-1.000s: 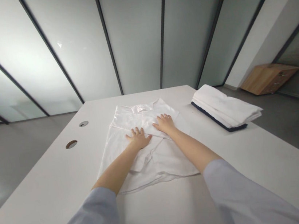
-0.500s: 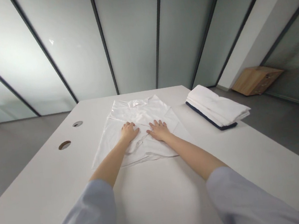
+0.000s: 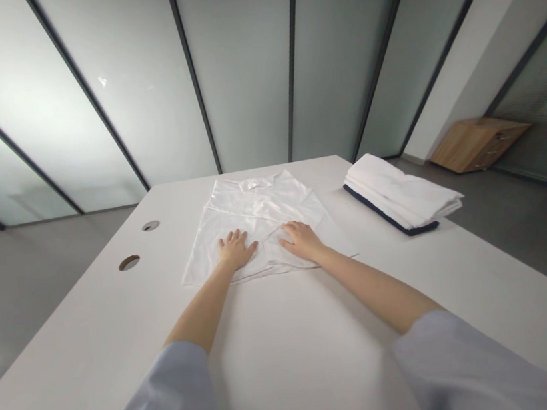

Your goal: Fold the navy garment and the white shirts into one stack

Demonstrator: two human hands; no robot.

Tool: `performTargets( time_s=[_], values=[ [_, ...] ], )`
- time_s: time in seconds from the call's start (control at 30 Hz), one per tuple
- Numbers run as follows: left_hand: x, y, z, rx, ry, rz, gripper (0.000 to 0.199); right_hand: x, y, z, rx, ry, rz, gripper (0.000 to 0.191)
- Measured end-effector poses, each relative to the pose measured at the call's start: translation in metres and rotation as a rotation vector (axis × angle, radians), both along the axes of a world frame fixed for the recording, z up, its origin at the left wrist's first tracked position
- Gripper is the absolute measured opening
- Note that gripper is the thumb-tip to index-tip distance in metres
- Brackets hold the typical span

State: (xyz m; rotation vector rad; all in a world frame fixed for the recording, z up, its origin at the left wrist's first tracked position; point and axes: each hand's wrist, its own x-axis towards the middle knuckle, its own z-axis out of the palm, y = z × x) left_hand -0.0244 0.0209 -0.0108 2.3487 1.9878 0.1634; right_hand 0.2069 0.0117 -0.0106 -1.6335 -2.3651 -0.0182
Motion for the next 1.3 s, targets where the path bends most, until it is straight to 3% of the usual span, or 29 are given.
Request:
performTargets(
  time_s=[0.23, 0.33, 0.43, 0.63, 0.73, 0.83, 0.93, 1.0, 1.1, 1.3],
  values=[
    [0.002, -0.015, 0.005, 0.165, -0.11, 0.006, 0.041, 0.012, -0.021, -0.008, -0.087, 0.068, 0.091, 0.04],
    [0.003, -0.024, 0.008, 0.159, -0.074, -0.013, 0.044, 0.013, -0.021, -0.006, -0.089, 0.074, 0.097, 0.039],
    [0.006, -0.032, 0.01, 0.137, -0.033, -0.036, 0.063, 0.01, -0.023, -0.003, -0.117, 0.059, 0.082, 0.045],
    [0.018, -0.04, 0.006, -0.091, 0.053, -0.072, 0.113, 0.005, -0.029, -0.003, -0.245, -0.039, 0.032, 0.096],
    [0.017, -0.04, 0.004, -0.158, 0.057, -0.101, 0.123, 0.005, -0.03, -0.003, -0.283, -0.07, 0.038, 0.106],
    [0.013, -0.038, 0.004, -0.096, 0.001, -0.097, 0.103, 0.007, -0.029, -0.004, -0.256, -0.053, 0.041, 0.097],
    [0.007, -0.034, 0.007, 0.018, -0.096, -0.034, 0.063, 0.011, -0.025, -0.005, -0.176, 0.026, 0.039, 0.067],
    [0.003, -0.031, 0.009, 0.074, -0.139, 0.013, 0.051, 0.014, -0.021, -0.006, -0.122, 0.098, 0.047, 0.046],
    [-0.003, -0.028, 0.009, 0.09, -0.17, 0.033, 0.043, 0.019, -0.015, -0.008, -0.094, 0.187, 0.044, 0.033],
    [-0.006, -0.027, 0.007, 0.09, -0.202, 0.026, 0.039, 0.021, -0.013, -0.009, -0.074, 0.194, 0.076, 0.029]
  ],
)
